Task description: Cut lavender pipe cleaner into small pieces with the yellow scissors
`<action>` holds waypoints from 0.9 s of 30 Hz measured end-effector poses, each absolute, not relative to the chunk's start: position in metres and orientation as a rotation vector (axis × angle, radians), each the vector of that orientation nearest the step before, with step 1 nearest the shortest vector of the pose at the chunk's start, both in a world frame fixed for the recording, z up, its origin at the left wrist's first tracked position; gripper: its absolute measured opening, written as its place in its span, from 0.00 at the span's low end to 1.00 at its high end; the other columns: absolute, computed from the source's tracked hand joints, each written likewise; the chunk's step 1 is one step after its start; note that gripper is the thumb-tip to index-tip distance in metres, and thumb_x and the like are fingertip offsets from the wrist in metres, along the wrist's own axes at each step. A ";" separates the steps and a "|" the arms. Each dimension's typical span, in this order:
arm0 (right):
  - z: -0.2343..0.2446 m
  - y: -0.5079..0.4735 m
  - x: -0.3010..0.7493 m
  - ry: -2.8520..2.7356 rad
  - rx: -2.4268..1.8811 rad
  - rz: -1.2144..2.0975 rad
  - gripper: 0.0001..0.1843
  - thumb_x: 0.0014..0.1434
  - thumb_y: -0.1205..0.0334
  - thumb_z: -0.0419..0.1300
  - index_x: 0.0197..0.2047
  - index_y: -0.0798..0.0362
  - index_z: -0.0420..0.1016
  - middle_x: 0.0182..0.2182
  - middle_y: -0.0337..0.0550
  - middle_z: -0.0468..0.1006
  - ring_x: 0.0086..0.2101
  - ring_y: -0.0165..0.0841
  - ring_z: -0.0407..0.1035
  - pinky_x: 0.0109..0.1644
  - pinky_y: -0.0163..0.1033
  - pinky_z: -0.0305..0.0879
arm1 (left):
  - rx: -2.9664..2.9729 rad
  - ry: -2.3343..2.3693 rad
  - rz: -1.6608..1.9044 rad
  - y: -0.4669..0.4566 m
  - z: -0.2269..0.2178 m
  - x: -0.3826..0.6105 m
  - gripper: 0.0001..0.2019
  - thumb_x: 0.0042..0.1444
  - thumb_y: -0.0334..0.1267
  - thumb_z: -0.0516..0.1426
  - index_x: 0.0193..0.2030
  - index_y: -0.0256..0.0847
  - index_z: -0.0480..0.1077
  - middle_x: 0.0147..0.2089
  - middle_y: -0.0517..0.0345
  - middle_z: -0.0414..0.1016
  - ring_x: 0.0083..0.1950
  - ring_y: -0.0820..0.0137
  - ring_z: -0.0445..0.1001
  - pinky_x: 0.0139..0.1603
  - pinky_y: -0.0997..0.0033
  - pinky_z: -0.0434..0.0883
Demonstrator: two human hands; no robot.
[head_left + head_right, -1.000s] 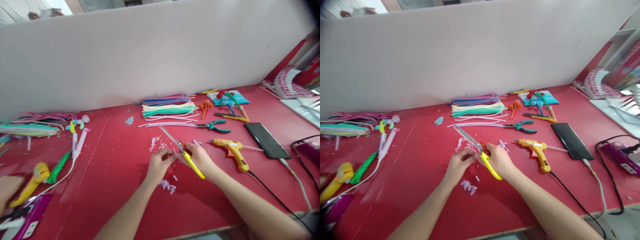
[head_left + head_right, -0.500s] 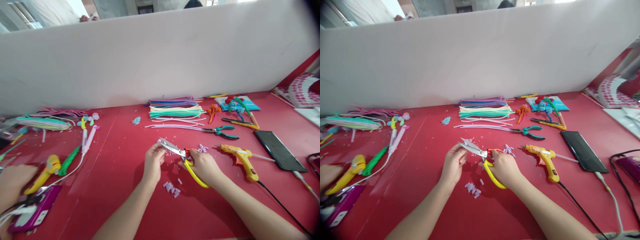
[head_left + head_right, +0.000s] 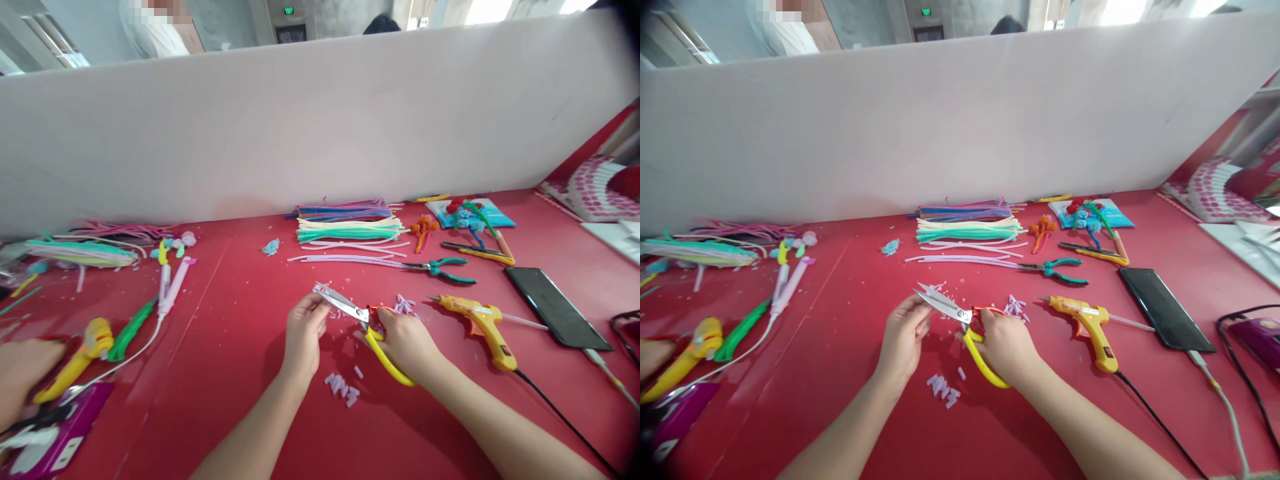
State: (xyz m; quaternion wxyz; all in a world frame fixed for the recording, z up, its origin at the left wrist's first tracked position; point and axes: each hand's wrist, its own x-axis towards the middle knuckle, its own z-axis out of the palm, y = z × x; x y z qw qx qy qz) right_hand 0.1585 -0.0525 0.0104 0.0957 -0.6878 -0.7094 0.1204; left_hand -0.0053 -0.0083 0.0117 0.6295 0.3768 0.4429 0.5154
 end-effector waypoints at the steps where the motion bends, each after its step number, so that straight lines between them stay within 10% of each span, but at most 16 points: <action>1: 0.011 -0.053 0.158 -2.101 -2.042 0.364 0.21 0.51 0.43 0.45 0.28 0.53 0.62 0.20 0.41 0.71 0.22 0.30 0.65 0.23 0.33 0.46 | 0.861 1.021 1.181 -0.008 0.012 -0.005 0.07 0.41 0.35 0.58 0.29 0.37 0.68 0.18 0.66 0.58 0.16 0.84 0.48 0.16 0.80 0.45; 27: 0.016 -0.048 0.171 -1.932 -2.077 0.356 0.16 0.49 0.48 0.50 0.29 0.52 0.64 0.24 0.42 0.72 0.23 0.30 0.64 0.24 0.32 0.47 | 0.907 0.964 1.036 -0.010 0.014 -0.001 0.09 0.43 0.39 0.58 0.31 0.36 0.66 0.23 0.62 0.65 0.15 0.85 0.48 0.16 0.79 0.42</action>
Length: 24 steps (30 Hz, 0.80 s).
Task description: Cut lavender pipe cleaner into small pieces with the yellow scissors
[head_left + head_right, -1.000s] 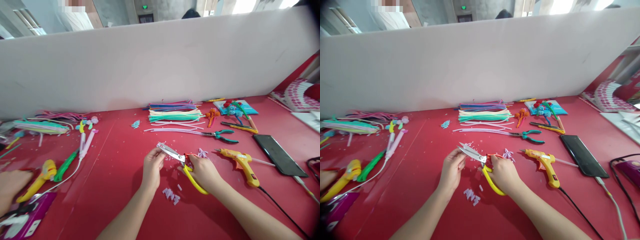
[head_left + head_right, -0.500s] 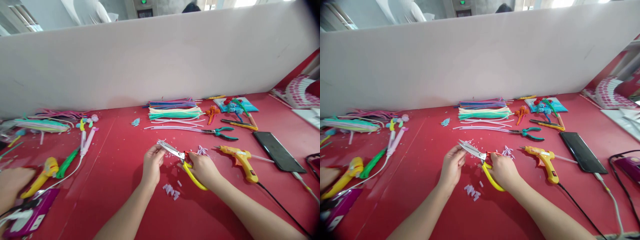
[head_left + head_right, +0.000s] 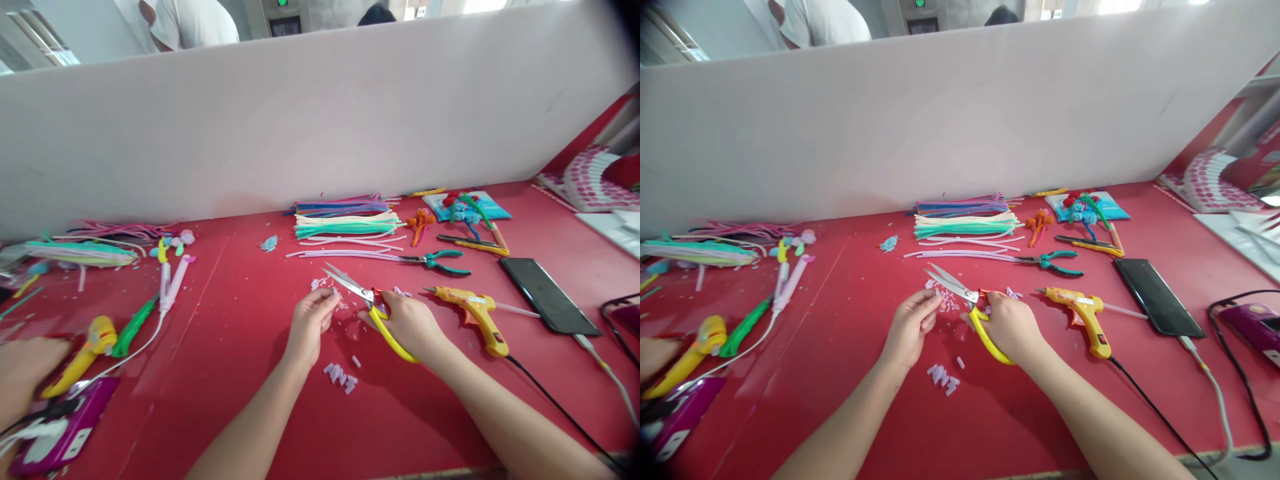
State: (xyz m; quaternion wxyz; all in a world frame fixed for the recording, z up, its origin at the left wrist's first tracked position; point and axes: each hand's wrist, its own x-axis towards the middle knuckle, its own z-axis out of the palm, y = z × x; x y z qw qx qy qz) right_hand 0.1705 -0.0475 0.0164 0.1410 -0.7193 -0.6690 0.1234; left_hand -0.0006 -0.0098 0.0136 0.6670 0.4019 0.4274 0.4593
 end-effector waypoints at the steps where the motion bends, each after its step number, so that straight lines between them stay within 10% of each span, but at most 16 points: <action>1: 0.016 -0.047 0.170 -1.902 -2.051 0.414 0.14 0.49 0.50 0.50 0.28 0.53 0.64 0.23 0.41 0.71 0.23 0.29 0.63 0.24 0.31 0.47 | 0.913 0.969 0.994 -0.011 0.013 0.000 0.10 0.43 0.39 0.58 0.31 0.36 0.66 0.23 0.62 0.66 0.15 0.85 0.48 0.16 0.79 0.42; 11: 0.026 -0.049 0.164 -1.522 -1.505 1.159 0.06 0.48 0.62 0.50 0.27 0.54 0.63 0.19 0.34 0.64 0.21 0.24 0.58 0.24 0.29 0.54 | 1.035 0.835 0.631 -0.021 0.015 0.010 0.10 0.44 0.40 0.57 0.31 0.34 0.69 0.23 0.59 0.67 0.16 0.84 0.49 0.17 0.77 0.42; 24: 0.018 -0.049 0.163 -1.607 -1.696 0.950 0.05 0.44 0.62 0.50 0.22 0.54 0.61 0.17 0.33 0.61 0.20 0.24 0.56 0.23 0.28 0.51 | 1.361 0.942 0.646 -0.023 0.011 0.009 0.07 0.44 0.38 0.56 0.29 0.36 0.68 0.28 0.59 0.67 0.31 0.73 0.65 0.34 0.74 0.61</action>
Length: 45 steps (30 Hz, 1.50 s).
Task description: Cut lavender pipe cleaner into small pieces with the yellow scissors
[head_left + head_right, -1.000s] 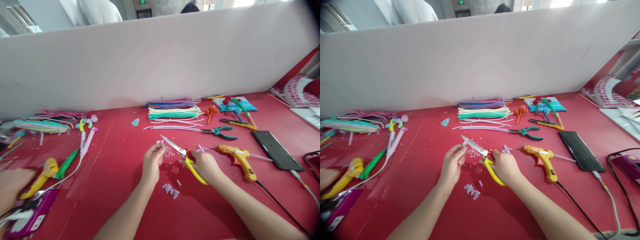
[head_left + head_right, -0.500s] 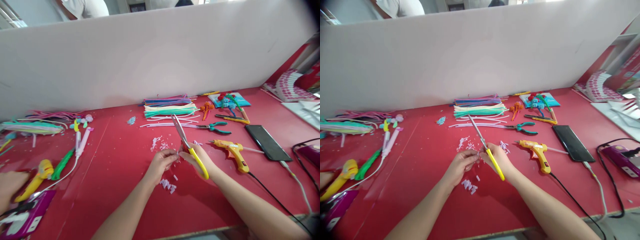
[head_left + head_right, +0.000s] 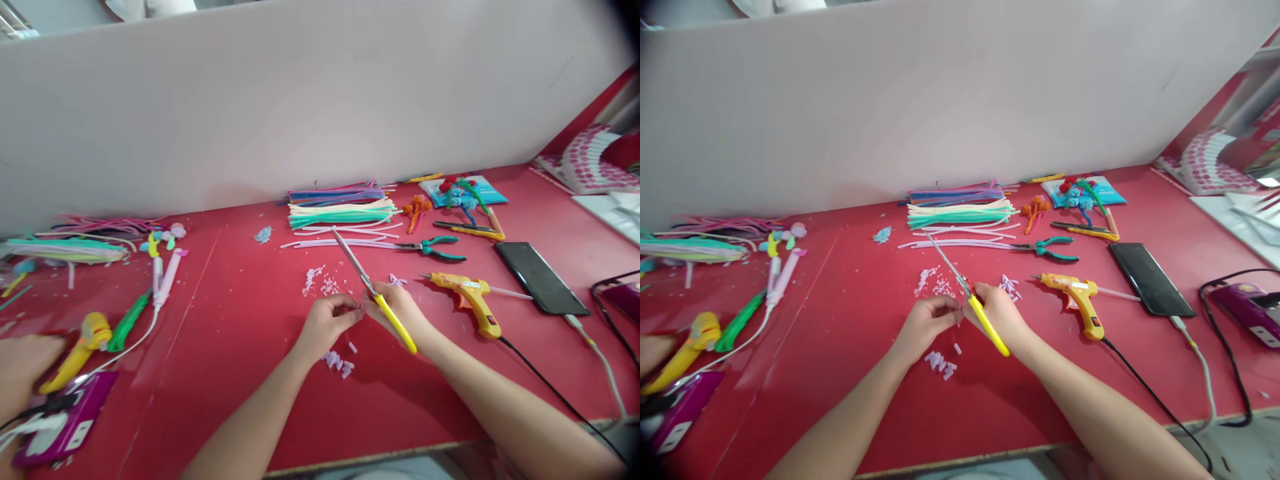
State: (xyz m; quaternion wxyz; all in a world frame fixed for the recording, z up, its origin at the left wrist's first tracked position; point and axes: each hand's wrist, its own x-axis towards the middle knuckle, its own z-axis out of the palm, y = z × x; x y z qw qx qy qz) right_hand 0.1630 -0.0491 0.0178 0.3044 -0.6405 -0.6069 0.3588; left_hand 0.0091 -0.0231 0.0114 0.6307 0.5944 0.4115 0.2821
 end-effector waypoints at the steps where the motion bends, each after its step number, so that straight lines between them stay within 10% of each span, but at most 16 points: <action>1: 0.017 -0.049 0.162 -1.625 -1.705 0.934 0.05 0.44 0.62 0.50 0.22 0.54 0.61 0.17 0.33 0.62 0.20 0.24 0.56 0.23 0.28 0.50 | 1.385 0.945 0.644 -0.023 0.011 0.009 0.07 0.45 0.38 0.56 0.29 0.37 0.68 0.27 0.59 0.67 0.31 0.73 0.65 0.34 0.74 0.61; 15: 0.021 -0.050 0.168 -1.958 -2.047 0.457 0.18 0.46 0.44 0.51 0.27 0.52 0.62 0.19 0.39 0.68 0.22 0.29 0.63 0.23 0.31 0.47 | 0.899 1.029 1.062 -0.013 0.007 0.005 0.09 0.41 0.37 0.59 0.30 0.37 0.68 0.22 0.63 0.65 0.15 0.85 0.50 0.15 0.81 0.46; 45: 0.009 -0.052 0.163 -2.107 -2.047 0.381 0.21 0.49 0.41 0.46 0.25 0.52 0.62 0.16 0.38 0.66 0.18 0.28 0.60 0.22 0.31 0.44 | 0.845 0.901 1.206 -0.007 0.011 -0.003 0.07 0.44 0.35 0.57 0.31 0.36 0.68 0.22 0.65 0.61 0.16 0.86 0.48 0.14 0.81 0.44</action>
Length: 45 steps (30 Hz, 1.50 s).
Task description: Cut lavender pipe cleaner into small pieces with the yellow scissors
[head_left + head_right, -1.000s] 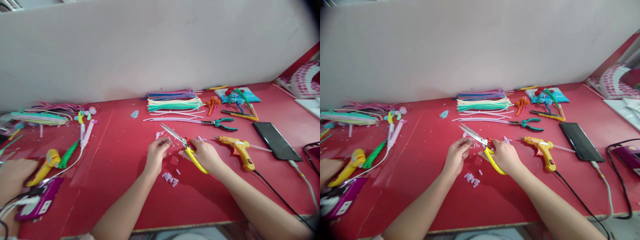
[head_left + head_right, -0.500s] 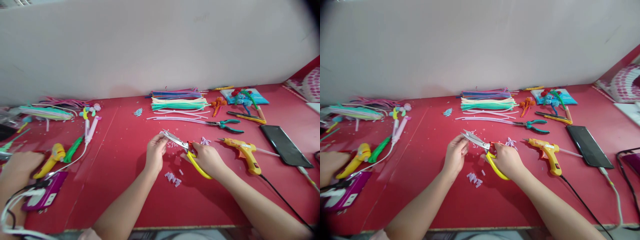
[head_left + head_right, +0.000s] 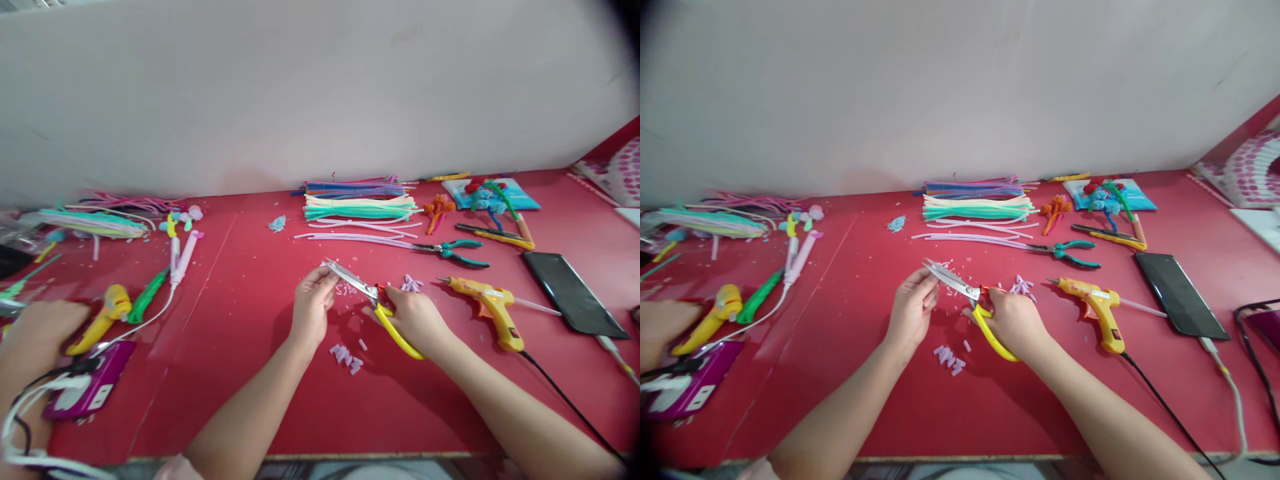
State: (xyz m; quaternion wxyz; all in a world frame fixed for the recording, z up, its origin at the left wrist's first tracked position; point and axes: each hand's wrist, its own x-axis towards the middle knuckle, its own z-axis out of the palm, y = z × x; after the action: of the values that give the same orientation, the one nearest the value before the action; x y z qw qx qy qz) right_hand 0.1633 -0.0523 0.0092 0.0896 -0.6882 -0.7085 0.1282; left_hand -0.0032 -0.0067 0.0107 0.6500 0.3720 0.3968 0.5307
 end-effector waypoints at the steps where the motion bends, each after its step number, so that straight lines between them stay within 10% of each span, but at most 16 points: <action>1: 0.009 -0.052 0.163 -2.109 -2.046 0.377 0.22 0.49 0.41 0.46 0.25 0.52 0.62 0.16 0.39 0.66 0.18 0.28 0.60 0.22 0.31 0.44 | 0.844 0.902 1.201 -0.007 0.011 -0.003 0.07 0.44 0.35 0.57 0.31 0.36 0.68 0.22 0.65 0.61 0.16 0.86 0.48 0.14 0.81 0.44; 27: 0.019 -0.049 0.172 -1.991 -2.150 0.340 0.20 0.47 0.42 0.50 0.28 0.51 0.63 0.21 0.42 0.70 0.22 0.31 0.63 0.23 0.32 0.47 | 0.844 0.941 1.148 -0.007 0.016 -0.003 0.09 0.43 0.38 0.58 0.31 0.37 0.66 0.26 0.62 0.66 0.16 0.86 0.50 0.15 0.81 0.46; 45: 0.029 -0.052 0.166 -1.515 -1.550 1.083 0.06 0.48 0.61 0.50 0.25 0.54 0.63 0.18 0.33 0.62 0.20 0.24 0.57 0.25 0.29 0.54 | 1.073 0.823 0.634 -0.024 0.014 0.011 0.08 0.47 0.38 0.55 0.31 0.35 0.68 0.24 0.59 0.67 0.17 0.84 0.51 0.17 0.78 0.45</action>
State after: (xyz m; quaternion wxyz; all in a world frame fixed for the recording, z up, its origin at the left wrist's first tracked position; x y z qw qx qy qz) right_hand 0.1664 -0.0520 0.0294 0.3518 -0.5989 -0.5853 0.4184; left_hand 0.0109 -0.0240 0.0137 0.7338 0.4881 0.3745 0.2881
